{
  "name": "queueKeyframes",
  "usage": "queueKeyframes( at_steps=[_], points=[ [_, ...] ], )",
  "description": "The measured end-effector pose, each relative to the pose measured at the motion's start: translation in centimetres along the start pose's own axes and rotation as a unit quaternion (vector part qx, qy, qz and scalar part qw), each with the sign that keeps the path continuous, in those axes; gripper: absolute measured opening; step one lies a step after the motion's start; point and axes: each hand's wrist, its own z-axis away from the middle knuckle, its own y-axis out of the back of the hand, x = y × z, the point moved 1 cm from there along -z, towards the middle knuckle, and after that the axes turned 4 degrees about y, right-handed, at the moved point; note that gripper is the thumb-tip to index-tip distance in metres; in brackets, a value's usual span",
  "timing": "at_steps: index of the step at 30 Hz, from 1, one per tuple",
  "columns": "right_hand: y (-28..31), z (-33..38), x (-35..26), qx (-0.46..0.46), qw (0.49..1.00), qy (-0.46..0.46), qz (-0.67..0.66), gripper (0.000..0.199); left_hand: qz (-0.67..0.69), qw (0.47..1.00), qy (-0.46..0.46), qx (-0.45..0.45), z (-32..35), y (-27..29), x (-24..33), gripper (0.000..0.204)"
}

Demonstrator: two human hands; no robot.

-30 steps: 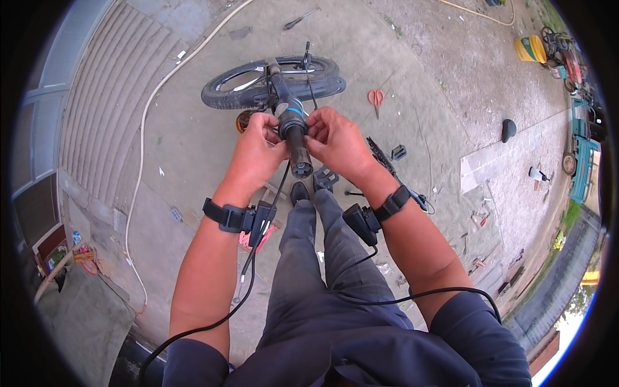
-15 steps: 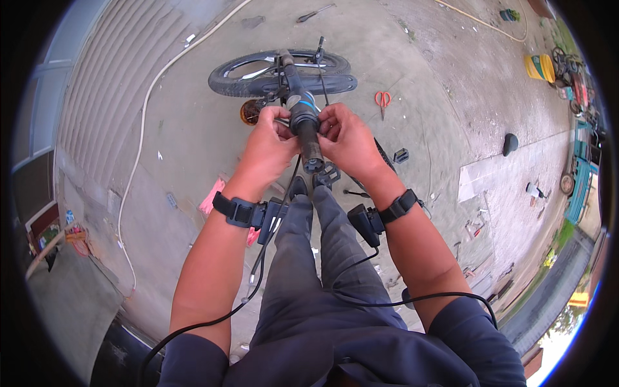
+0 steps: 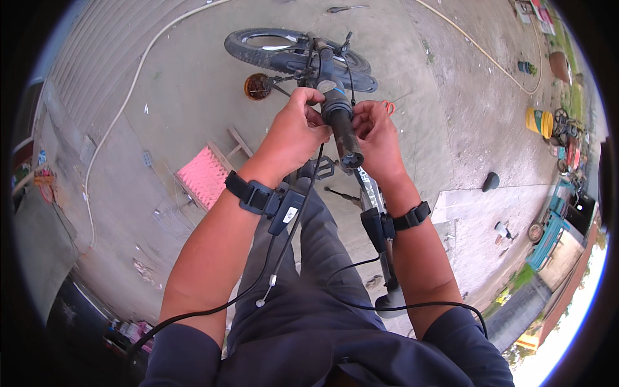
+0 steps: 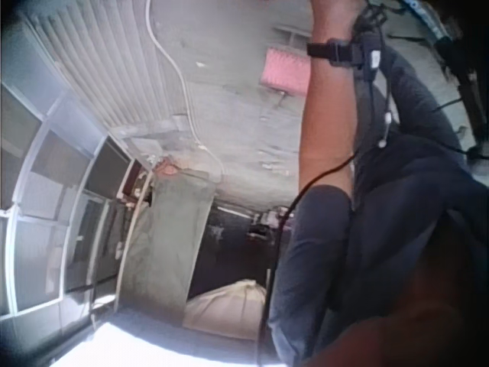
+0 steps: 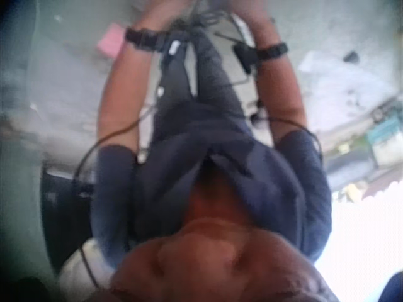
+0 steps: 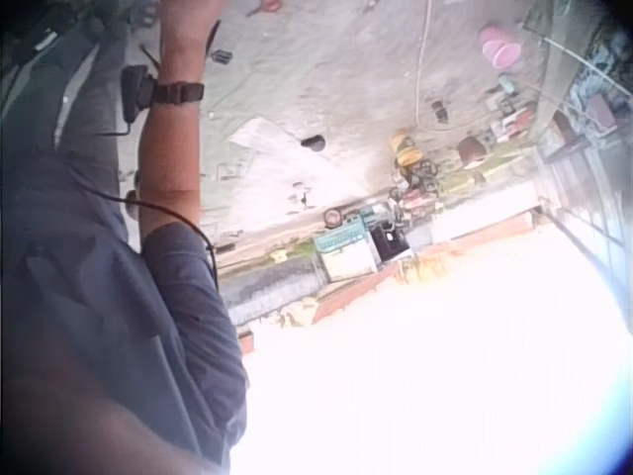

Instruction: The person assembles a bicycle by installing small parts into the handlebar stem, wiping the stem with a cloth, and attaching a spring and handlebar grip. The person retrieves parts from a white basin and places them onto the bicycle frame.

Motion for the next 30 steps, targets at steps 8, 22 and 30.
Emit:
queueKeyframes(
  at_steps=[8,22,30],
  points=[
    [-0.4,0.1,0.3,0.008,1.0,0.028,0.011,0.043,0.078,0.997,-0.016,0.002,0.4,-0.2,-1.0,0.051],
    [0.0,-0.1,1.2,-0.007,0.999,0.041,-0.026,0.039,0.095,0.995,-0.026,-0.009,0.2,-0.3,-1.9,0.054],
    [0.1,0.0,1.1,-0.009,0.999,0.017,-0.036,0.036,0.099,0.994,-0.038,0.035,0.2,-1.2,-1.7,0.046]
  ],
)
